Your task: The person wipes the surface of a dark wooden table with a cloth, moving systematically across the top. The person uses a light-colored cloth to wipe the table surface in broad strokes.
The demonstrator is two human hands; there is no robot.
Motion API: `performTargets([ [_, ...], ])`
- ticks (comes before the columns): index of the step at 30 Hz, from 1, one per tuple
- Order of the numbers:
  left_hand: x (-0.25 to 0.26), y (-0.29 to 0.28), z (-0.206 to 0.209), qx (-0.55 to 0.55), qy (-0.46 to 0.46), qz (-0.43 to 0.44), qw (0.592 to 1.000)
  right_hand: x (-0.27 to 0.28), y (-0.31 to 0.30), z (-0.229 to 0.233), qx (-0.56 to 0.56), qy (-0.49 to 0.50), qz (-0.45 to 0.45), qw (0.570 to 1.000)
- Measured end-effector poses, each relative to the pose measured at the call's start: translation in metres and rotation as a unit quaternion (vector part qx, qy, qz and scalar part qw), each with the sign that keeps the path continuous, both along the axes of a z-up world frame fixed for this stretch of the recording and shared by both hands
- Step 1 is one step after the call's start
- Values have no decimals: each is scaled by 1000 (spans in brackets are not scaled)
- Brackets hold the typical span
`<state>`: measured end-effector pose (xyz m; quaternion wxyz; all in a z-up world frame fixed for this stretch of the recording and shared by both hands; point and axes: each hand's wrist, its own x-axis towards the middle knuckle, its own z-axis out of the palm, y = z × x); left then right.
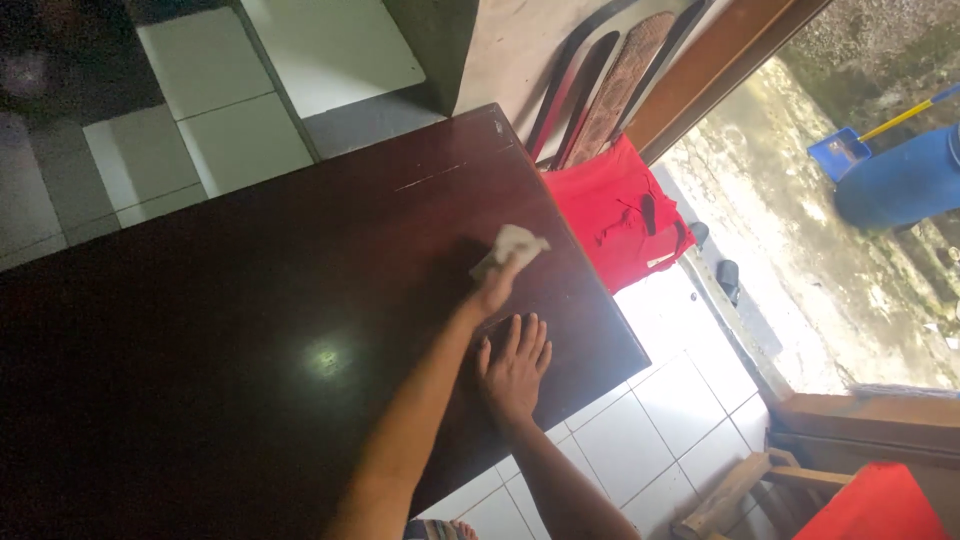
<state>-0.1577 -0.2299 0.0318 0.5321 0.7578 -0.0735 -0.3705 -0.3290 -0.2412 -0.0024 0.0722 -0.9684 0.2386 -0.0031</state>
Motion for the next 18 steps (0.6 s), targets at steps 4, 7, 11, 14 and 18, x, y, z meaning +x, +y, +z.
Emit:
performTargets([
  [4,1,62,66,-188,85,321,924,1,3,16,26,25,-5,999],
  [7,9,143,94,-390,-12,431,814,0,7,25,31,9,-7,999],
  [11,31,274,17,-237,-288,369,851,-1,9,34,30,-16,2,999],
  [14,94,417,-182,84,-541,278,789,-3,12,33,19,-18,4,1000],
  [18,-6,408,-32,266,-215,371,863,-4,13,33,30,-12,-3,999],
])
